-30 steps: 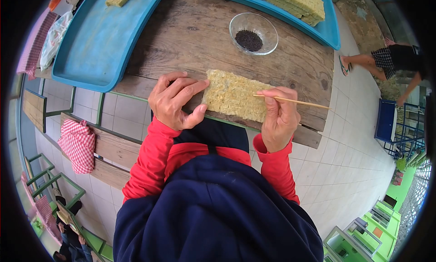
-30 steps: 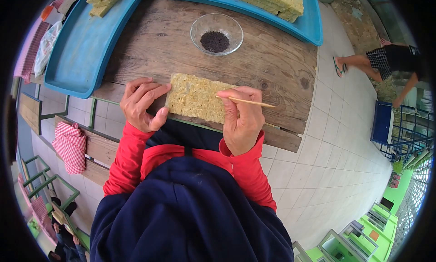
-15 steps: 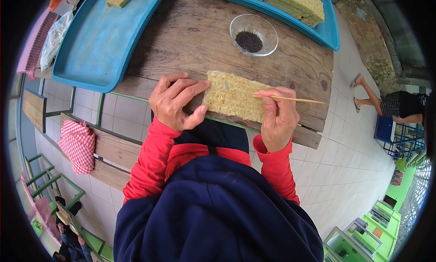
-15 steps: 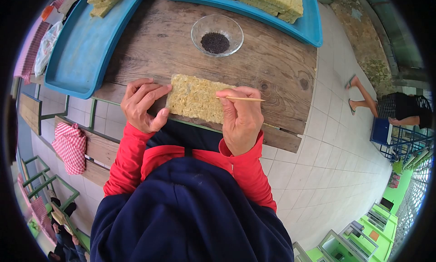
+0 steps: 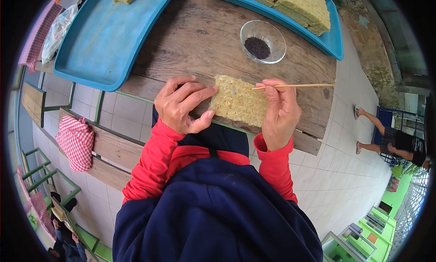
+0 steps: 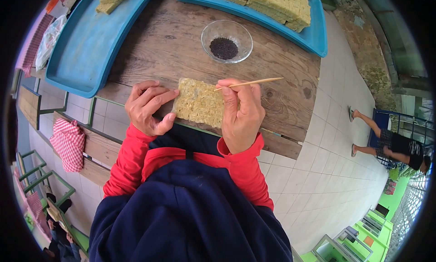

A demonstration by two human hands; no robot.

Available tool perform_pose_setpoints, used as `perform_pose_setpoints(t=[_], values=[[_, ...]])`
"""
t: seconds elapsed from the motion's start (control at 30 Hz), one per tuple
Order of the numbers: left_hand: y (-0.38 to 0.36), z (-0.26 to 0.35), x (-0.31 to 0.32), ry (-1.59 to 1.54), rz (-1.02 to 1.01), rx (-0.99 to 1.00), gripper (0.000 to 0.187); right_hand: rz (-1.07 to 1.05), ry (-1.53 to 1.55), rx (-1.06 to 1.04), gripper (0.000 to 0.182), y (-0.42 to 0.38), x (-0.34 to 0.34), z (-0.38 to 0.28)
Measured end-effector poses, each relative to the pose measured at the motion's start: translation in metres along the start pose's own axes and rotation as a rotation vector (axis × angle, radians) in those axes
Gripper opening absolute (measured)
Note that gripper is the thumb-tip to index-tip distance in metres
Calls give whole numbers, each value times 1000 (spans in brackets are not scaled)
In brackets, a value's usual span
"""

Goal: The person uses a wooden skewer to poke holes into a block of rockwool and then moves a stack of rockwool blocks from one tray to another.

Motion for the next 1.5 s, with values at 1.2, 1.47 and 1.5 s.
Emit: perform_pose_setpoints(t=[1.2,1.47,1.5], values=[[1,1,-1,7,-1,1,39,-32,-190,-55,4,2,4,-9],[0,1,-2,0,33,-7,40,38,79,-78,5,-5,-4,-14],[0,1,-2,-2,31,-2,40,1,49,-101,5,-4,0,-18]])
Point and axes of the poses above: each hand's wrist, its own y-axis towards the middle knuckle, its own x-axis out of the palm, z = x × y, the point moved 8 cm from there along y, towards the middle knuckle, and after that the axes turned 15 degrees about -z, right-handed, at the moved point
